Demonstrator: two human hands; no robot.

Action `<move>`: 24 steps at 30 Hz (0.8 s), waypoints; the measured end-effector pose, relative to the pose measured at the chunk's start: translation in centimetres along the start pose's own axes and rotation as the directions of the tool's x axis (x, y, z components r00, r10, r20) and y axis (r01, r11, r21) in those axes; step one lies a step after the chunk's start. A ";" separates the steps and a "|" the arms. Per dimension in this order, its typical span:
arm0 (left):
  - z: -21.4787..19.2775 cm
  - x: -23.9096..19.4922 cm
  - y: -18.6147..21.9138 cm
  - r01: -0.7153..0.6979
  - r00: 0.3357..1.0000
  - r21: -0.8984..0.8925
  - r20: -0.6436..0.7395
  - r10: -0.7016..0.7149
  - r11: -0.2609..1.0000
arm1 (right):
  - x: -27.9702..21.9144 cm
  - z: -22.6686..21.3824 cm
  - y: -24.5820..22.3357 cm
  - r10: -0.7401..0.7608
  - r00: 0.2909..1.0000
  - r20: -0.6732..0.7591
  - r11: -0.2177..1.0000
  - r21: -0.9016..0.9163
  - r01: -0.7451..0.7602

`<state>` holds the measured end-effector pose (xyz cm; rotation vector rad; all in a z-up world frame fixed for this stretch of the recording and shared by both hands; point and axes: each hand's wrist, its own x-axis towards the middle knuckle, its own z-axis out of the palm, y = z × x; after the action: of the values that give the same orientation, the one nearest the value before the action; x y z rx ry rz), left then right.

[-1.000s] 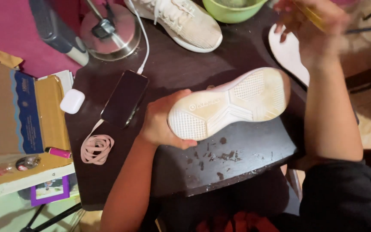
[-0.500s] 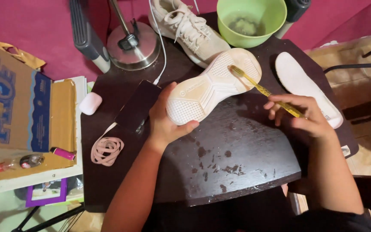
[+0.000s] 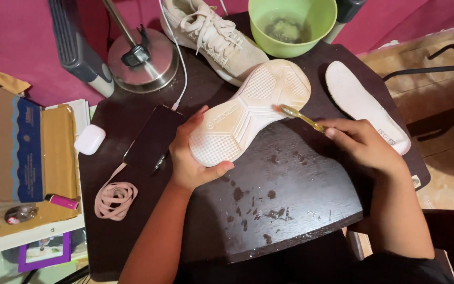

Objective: The person scrubs the heel and sole of a light-colored sneaker using a yellow toothbrush. They repeatedly dip the brush into a green bowl of water and continue scrubbing the shoe's bottom surface.

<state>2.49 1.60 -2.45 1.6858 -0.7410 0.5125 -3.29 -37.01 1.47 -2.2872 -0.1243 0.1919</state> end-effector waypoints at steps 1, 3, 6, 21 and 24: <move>0.1 0.0 0.0 0.000 1.000 -0.003 0.001 0.000 1.000 | 0.3 -0.3 0.3 0.002 1.000 -0.001 1.000 -0.001 -0.002; 0.2 0.0 0.1 -0.004 1.000 0.041 0.002 0.004 0.999 | 0.7 -0.7 0.8 0.128 0.979 -0.160 0.969 -0.189 -0.158; 0.3 -0.1 0.3 0.007 1.000 0.069 -0.001 -0.007 0.998 | 0.8 0.4 1.5 0.118 0.991 -0.061 0.977 -0.170 -0.127; 0.9 0.0 -0.1 0.067 0.994 -0.030 -0.084 -0.069 0.997 | 1.1 3.9 1.2 0.066 0.983 -0.171 0.929 -0.348 -0.123; 1.0 -0.1 -0.4 0.076 0.993 -0.038 -0.092 -0.079 0.996 | 0.4 6.3 -1.4 0.009 1.000 -0.029 0.966 -0.257 -0.016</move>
<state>2.64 0.67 -3.10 1.6409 -0.6110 0.5175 -4.01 -31.42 -1.62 -2.5491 -0.1266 0.1580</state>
